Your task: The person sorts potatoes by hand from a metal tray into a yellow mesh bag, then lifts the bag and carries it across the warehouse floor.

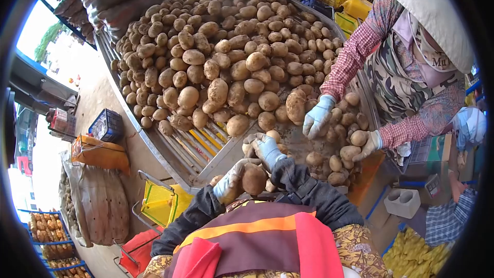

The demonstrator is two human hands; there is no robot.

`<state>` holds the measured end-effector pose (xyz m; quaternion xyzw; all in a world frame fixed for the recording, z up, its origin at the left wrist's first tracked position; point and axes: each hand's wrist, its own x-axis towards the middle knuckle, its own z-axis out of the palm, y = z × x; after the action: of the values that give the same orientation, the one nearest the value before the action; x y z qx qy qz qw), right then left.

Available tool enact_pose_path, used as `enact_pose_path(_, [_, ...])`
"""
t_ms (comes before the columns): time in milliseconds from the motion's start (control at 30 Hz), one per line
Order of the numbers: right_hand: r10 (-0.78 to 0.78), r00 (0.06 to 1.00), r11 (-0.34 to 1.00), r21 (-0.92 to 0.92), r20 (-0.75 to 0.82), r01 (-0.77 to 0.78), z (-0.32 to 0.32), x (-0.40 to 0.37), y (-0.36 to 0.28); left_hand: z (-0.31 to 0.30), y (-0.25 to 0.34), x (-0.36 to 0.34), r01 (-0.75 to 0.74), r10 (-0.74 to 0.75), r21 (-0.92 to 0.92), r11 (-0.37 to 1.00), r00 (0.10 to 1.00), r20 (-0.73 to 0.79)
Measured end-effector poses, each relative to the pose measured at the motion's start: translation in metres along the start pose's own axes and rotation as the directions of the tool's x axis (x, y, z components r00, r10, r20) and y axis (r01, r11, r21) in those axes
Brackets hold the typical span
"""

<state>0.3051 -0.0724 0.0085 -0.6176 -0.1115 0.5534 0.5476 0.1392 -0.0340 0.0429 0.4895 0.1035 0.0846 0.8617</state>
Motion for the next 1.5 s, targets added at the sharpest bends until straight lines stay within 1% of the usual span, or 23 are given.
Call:
enact_pose_path(100, [0.047,0.995,0.986,0.166,-0.088,-0.031,0.004,-0.025,-0.032,-0.004,0.012,0.006,0.185,-0.208,-0.391,0.901,0.978,-0.016])
enact_pose_path(133, [-0.081,0.990,0.986,0.137,-0.119,0.098,-0.001,-0.015,-0.025,-0.020,0.007,0.009,0.235,-0.220,-0.468,0.852,0.972,0.087])
enact_pose_path(233, [-0.380,0.912,0.918,0.058,-0.151,0.392,0.002,-0.022,-0.029,-0.020,0.015,0.016,0.153,-0.232,-0.409,0.900,0.961,-0.152])
enact_pose_path(300, [-0.852,0.394,0.193,-0.493,0.345,0.849,0.015,-0.051,-0.055,0.004,0.050,0.027,0.126,-0.066,-0.713,0.690,0.992,0.111])
enact_pose_path(333, [-0.781,0.319,0.102,-0.394,0.536,0.913,0.020,-0.052,-0.056,0.007,0.056,0.030,0.149,-0.027,-0.768,0.623,0.985,0.169])
enact_pose_path(400, [-0.548,0.326,-0.137,-0.467,0.770,0.874,0.035,-0.061,-0.056,-0.013,0.025,0.028,0.074,-0.047,-0.657,0.751,0.997,0.058])
enact_pose_path(467, [-0.405,0.506,-0.256,-0.626,0.762,0.737,0.041,-0.052,-0.047,-0.054,-0.045,0.021,0.010,-0.068,-0.323,0.946,0.983,-0.171])
enact_pose_path(567, [-0.463,0.636,-0.134,-0.758,0.618,0.639,0.043,-0.036,-0.041,-0.090,-0.106,0.019,-0.042,0.060,0.097,0.994,0.979,-0.193])
enact_pose_path(667, [-0.458,0.784,0.128,-0.841,0.420,0.525,0.044,-0.028,-0.045,-0.075,-0.038,0.030,-0.167,0.050,0.816,0.553,0.985,0.167])
enact_pose_path(700, [-0.443,0.837,0.253,-0.851,0.322,0.461,0.043,-0.025,-0.044,-0.053,-0.009,0.037,0.159,-0.153,0.430,0.889,0.987,-0.049])
enact_pose_path(767, [-0.367,0.912,0.453,-0.822,0.181,0.345,0.037,-0.017,-0.048,-0.050,-0.005,0.040,0.287,-0.289,-0.036,0.957,0.949,-0.126])
enact_pose_path(800, [-0.258,0.964,0.626,-0.749,0.063,0.217,0.034,-0.014,-0.047,-0.050,-0.003,0.039,0.292,-0.294,-0.037,0.956,0.948,-0.118])
enact_pose_path(867, [-0.350,0.935,0.663,-0.691,0.054,0.288,0.023,0.003,-0.023,-0.041,0.014,0.041,0.297,-0.288,0.064,0.953,0.951,-0.115])
enact_pose_path(933, [-0.125,0.992,0.910,-0.402,-0.026,0.104,0.020,0.003,-0.031,-0.028,0.034,0.046,0.387,-0.367,0.101,0.916,0.914,-0.175])
enact_pose_path(967, [-0.040,0.999,0.966,-0.257,-0.032,0.031,0.018,0.001,-0.036,-0.039,0.027,0.048,0.490,-0.491,-0.114,0.864,0.871,0.014])
enact_pose_path(1067, [0.112,0.993,0.992,0.061,-0.021,-0.111,0.010,0.000,-0.032,-0.043,0.041,0.052,0.601,-0.478,-0.319,0.733,0.789,0.387])
enact_pose_path(1100, [0.159,0.986,0.985,0.082,-0.048,-0.155,0.011,-0.007,-0.040,-0.031,0.052,0.054,0.486,-0.455,-0.119,0.866,0.864,0.216])
enact_pose_path(1200, [0.071,0.996,0.981,0.175,0.049,-0.078,0.018,-0.040,-0.062,-0.035,0.037,0.057,0.121,-0.175,0.286,0.950,0.970,0.170])
enact_pose_path(1233, [0.071,0.996,0.981,0.179,0.044,-0.078,0.020,-0.040,-0.052,-0.038,0.020,0.062,0.259,-0.258,-0.077,0.963,0.966,0.033])
enact_pose_path(1267, [-0.269,0.963,0.912,-0.317,0.020,0.261,0.022,-0.036,-0.036,-0.041,0.005,0.064,0.410,-0.473,-0.421,0.809,0.879,-0.053])
enact_pose_path(1300, [-0.545,0.822,0.510,-0.714,0.163,0.480,0.025,-0.036,-0.030,-0.034,0.006,0.068,0.366,-0.659,-0.740,0.564,0.739,-0.137])
enact_pose_path(1467, [-0.526,0.845,0.705,-0.607,-0.100,0.367,0.015,-0.027,-0.025,-0.062,0.002,0.055,0.528,-0.485,-0.381,0.759,0.849,0.210])
enact_pose_path(1500, [-0.324,0.931,0.887,-0.397,-0.167,0.237,0.014,-0.026,-0.030,-0.054,0.018,0.055,0.542,-0.471,-0.412,0.733,0.841,0.268])
